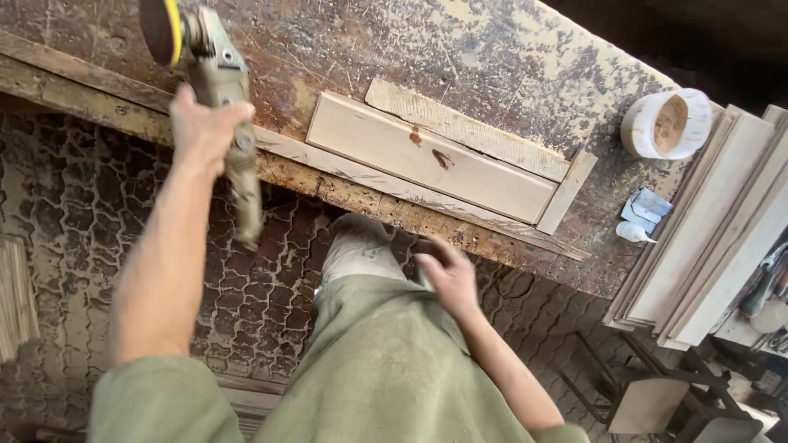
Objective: Applying glue or filler to wood planks and sanding them smooth using a power sander.
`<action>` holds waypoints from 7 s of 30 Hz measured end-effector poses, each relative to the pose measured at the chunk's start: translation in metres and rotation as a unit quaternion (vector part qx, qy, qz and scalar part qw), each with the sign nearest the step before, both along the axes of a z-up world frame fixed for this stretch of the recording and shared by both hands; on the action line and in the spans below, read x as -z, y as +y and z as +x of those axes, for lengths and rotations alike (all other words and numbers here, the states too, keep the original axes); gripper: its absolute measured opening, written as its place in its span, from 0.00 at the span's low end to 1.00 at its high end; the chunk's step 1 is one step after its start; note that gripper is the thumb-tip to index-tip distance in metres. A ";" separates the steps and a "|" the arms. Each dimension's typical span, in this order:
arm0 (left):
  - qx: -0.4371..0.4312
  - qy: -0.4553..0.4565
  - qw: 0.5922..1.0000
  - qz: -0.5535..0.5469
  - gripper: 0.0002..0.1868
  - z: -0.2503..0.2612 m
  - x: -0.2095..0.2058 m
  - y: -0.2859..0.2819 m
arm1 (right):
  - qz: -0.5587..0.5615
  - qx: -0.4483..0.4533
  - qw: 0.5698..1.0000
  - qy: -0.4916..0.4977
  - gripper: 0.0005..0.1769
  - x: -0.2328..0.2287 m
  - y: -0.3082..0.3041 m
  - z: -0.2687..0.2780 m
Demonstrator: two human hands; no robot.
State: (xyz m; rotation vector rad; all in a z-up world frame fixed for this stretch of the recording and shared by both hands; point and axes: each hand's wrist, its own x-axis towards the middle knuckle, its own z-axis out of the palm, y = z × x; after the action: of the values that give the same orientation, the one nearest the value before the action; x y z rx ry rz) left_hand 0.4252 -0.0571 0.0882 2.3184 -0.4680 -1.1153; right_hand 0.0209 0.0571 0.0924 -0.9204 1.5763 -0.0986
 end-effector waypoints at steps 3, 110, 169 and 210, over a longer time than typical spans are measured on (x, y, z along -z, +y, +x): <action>-0.046 0.128 0.968 -0.209 0.43 -0.055 0.000 0.055 | -0.149 -0.095 0.962 -0.208 0.37 0.034 0.009 0.057; 0.159 -0.244 0.942 0.169 0.39 -0.191 0.011 0.055 | -0.558 -0.234 0.758 0.246 0.53 0.185 -0.040 -0.301; 0.172 -0.242 0.939 0.176 0.45 -0.157 0.037 0.114 | -0.199 -0.144 0.919 0.307 0.74 0.117 -0.168 -0.233; 0.141 -0.062 0.955 0.252 0.48 -0.163 -0.064 0.154 | -0.168 -0.442 0.881 0.021 0.19 0.116 -0.199 -0.090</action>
State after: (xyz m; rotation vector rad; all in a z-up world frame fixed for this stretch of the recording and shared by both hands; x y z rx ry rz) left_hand 0.2619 0.0964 0.1525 2.8439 -0.6376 -1.3544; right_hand -0.0694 -0.1420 -0.0237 -1.8499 1.0540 0.3089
